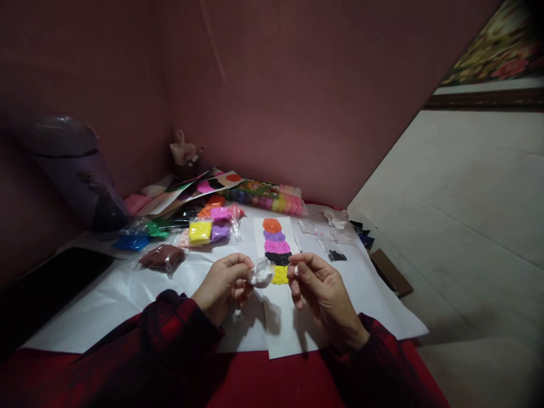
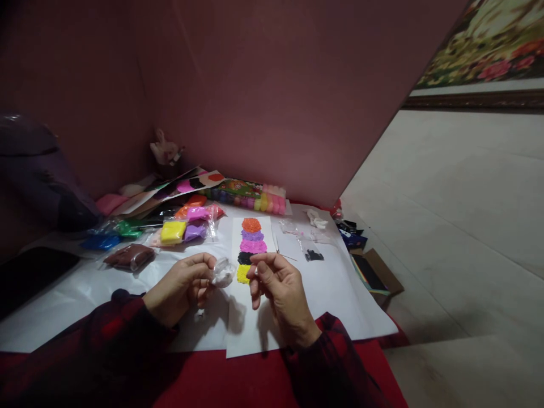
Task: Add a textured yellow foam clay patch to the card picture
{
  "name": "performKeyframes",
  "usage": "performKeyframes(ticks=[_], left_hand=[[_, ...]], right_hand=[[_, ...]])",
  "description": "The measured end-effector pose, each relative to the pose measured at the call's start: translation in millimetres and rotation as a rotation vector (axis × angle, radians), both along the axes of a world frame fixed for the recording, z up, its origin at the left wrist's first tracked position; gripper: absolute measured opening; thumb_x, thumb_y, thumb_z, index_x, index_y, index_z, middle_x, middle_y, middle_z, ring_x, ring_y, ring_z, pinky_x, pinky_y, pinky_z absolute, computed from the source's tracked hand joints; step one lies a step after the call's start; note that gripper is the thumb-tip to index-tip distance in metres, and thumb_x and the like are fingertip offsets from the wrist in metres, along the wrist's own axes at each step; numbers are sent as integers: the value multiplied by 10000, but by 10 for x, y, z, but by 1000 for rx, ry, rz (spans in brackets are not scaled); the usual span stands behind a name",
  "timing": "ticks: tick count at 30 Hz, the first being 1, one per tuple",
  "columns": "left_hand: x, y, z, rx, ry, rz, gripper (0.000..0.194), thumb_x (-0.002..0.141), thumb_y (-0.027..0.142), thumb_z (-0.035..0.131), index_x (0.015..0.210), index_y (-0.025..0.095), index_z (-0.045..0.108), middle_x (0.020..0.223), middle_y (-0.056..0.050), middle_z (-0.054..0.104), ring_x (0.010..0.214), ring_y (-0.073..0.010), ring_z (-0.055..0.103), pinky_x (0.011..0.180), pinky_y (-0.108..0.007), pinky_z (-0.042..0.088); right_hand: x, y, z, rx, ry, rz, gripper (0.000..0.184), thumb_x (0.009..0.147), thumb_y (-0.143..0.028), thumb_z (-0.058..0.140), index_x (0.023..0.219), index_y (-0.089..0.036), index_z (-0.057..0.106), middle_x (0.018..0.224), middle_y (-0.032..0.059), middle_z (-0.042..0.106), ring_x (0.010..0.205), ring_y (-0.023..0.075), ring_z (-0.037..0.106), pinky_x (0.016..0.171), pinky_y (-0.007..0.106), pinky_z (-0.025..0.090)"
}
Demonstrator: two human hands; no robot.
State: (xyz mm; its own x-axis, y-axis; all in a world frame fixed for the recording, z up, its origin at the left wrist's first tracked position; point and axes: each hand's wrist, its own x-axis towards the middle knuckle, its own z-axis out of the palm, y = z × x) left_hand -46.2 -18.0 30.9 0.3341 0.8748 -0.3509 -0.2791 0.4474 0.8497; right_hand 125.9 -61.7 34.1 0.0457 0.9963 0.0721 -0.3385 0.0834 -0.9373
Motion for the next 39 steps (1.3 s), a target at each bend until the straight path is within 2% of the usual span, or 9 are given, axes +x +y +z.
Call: performKeyframes(ticks=[3, 6, 12, 20, 25, 30, 34, 36, 39], left_hand=[[2, -7, -5, 33, -10, -25, 217, 512, 211, 638, 674, 176, 499, 444, 37, 533, 314, -63, 391, 289, -149, 310], [9, -12, -5, 71, -29, -52, 207, 531, 223, 653, 671, 173, 509, 433, 44, 523, 299, -61, 383, 287, -155, 314], [13, -32, 1, 176, -3, -68, 136, 558, 186, 618, 654, 167, 524, 423, 63, 492, 325, -57, 398, 330, -150, 322], [0, -54, 57, 382, 119, -33, 111, 593, 208, 615, 655, 154, 539, 482, 51, 520, 404, -80, 465, 426, -195, 401], [12, -92, 76, 468, 177, 5, 109, 594, 215, 629, 649, 145, 566, 542, 35, 536, 431, -81, 475, 436, -199, 383], [28, -95, 66, 470, 201, -2, 96, 595, 210, 622, 635, 152, 557, 523, 34, 526, 426, -87, 467, 429, -201, 374], [20, -48, 40, 452, 196, -8, 104, 585, 205, 628, 625, 156, 546, 515, 37, 518, 410, -83, 446, 426, -203, 365], [1, -29, 34, 486, 215, -4, 89, 588, 195, 633, 634, 151, 571, 571, 21, 541, 458, -94, 471, 460, -212, 383], [-32, -28, 50, 607, 268, 46, 90, 654, 218, 635, 713, 150, 639, 757, -26, 599, 645, -140, 547, 575, -234, 427]], right_hand=[[-5, -7, 4, -50, -71, -10, 178, 793, -316, 693, 859, -154, 660, 687, -1, 587, 528, 87, 532, 393, 164, 477], [-7, 3, -19, -123, -85, 61, 138, 793, -287, 664, 837, -160, 635, 688, -3, 569, 542, 100, 532, 410, 187, 488], [-44, -29, -21, -160, -200, 179, 285, 810, -444, 656, 803, -170, 578, 635, -41, 512, 451, 62, 466, 376, 165, 419], [-64, -47, 30, -105, -359, 112, 306, 807, -447, 649, 745, -157, 574, 588, -57, 495, 392, 55, 441, 359, 185, 366], [-38, -44, -1, -89, -426, 66, 266, 796, -397, 656, 713, -151, 601, 564, -53, 492, 392, 56, 418, 375, 194, 317], [-32, -49, -8, -88, -256, 74, 208, 787, -348, 662, 726, -155, 616, 598, -44, 496, 425, 50, 366, 391, 186, 267], [-21, -48, -5, -60, -106, 184, 197, 789, -342, 650, 733, -159, 603, 612, -38, 479, 448, 58, 345, 400, 187, 240], [-9, -48, -2, -67, -148, 174, 205, 807, -353, 631, 738, -164, 592, 596, -43, 459, 452, 65, 342, 407, 193, 242], [8, -56, 14, -5, -322, 69, 225, 836, -368, 600, 729, -171, 582, 596, -45, 443, 476, 79, 355, 432, 209, 270]])
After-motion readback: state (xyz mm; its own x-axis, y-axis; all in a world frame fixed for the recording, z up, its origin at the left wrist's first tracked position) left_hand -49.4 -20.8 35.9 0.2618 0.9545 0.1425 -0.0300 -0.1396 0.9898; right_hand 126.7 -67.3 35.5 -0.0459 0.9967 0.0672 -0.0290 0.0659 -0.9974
